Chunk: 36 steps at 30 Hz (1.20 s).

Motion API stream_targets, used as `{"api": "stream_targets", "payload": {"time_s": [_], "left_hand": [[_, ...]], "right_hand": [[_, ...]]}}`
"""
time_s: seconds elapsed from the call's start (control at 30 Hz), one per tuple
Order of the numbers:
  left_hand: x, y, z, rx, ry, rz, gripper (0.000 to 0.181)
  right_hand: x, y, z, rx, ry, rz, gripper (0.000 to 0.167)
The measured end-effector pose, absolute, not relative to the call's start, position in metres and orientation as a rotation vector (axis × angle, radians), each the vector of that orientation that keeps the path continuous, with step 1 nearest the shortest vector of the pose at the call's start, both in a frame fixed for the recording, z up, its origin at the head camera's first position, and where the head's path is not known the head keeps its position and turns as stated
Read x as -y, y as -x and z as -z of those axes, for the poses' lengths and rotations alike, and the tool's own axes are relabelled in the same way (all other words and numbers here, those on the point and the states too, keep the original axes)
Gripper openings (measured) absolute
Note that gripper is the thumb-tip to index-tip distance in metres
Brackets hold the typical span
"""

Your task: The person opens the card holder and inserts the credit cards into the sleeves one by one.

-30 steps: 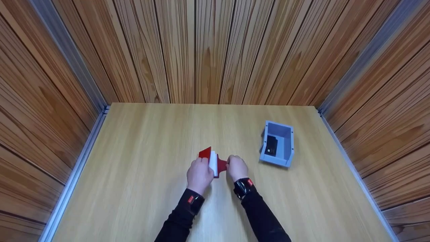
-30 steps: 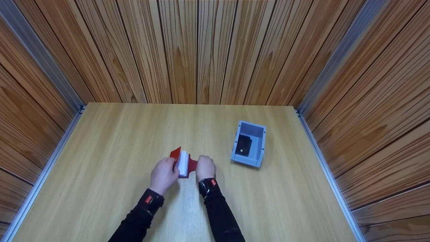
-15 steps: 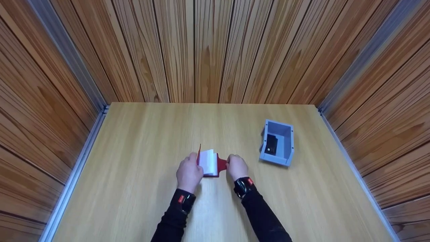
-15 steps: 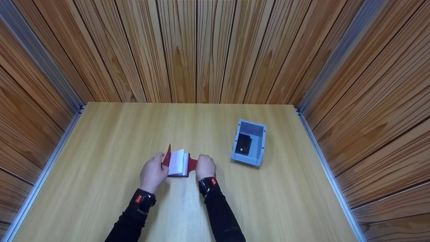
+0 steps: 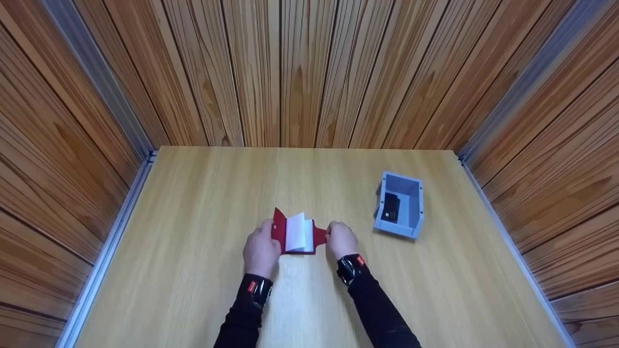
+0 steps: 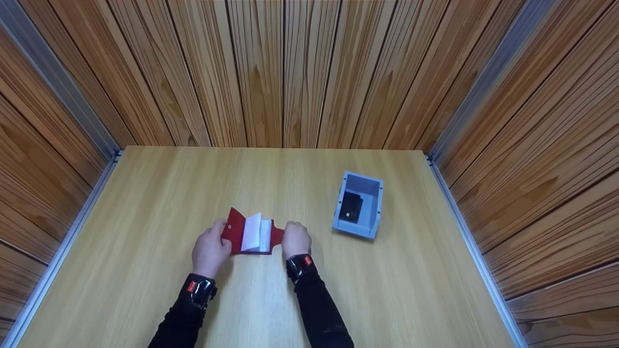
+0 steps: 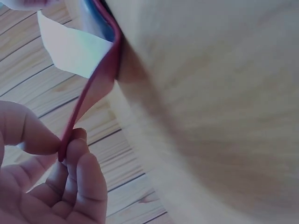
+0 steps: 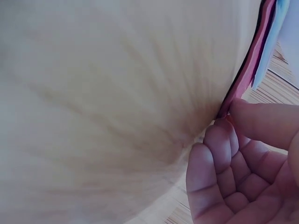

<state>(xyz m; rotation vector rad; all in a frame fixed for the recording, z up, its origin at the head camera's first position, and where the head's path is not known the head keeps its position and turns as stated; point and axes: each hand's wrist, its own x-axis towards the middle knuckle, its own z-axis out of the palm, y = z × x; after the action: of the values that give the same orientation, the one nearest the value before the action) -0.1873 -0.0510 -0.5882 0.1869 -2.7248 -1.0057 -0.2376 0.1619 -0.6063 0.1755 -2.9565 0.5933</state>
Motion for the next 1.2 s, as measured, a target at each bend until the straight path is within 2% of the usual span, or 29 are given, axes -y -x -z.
{"api": "stream_targets", "payload": {"time_s": [0.33, 0.43, 0.83, 1.2], "left_hand": [[0.062, 0.185, 0.597, 2.828, -0.328, 0.96, 0.051], [0.064, 0.185, 0.599, 2.848, -0.335, 0.893, 0.048], [0.065, 0.184, 0.604, 2.822, -0.203, 0.697, 0.016], [0.064, 0.183, 0.604, 2.788, -0.169, 0.712, 0.02]], "right_hand": [[-0.162, 0.239, 0.606, 2.994, -0.145, -0.604, 0.013], [-0.162, 0.239, 0.606, 3.001, -0.136, -0.613, 0.013], [-0.161, 0.239, 0.607, 2.989, -0.15, -0.603, 0.012], [-0.161, 0.236, 0.606, 2.93, -0.191, -0.612, 0.012]]}}
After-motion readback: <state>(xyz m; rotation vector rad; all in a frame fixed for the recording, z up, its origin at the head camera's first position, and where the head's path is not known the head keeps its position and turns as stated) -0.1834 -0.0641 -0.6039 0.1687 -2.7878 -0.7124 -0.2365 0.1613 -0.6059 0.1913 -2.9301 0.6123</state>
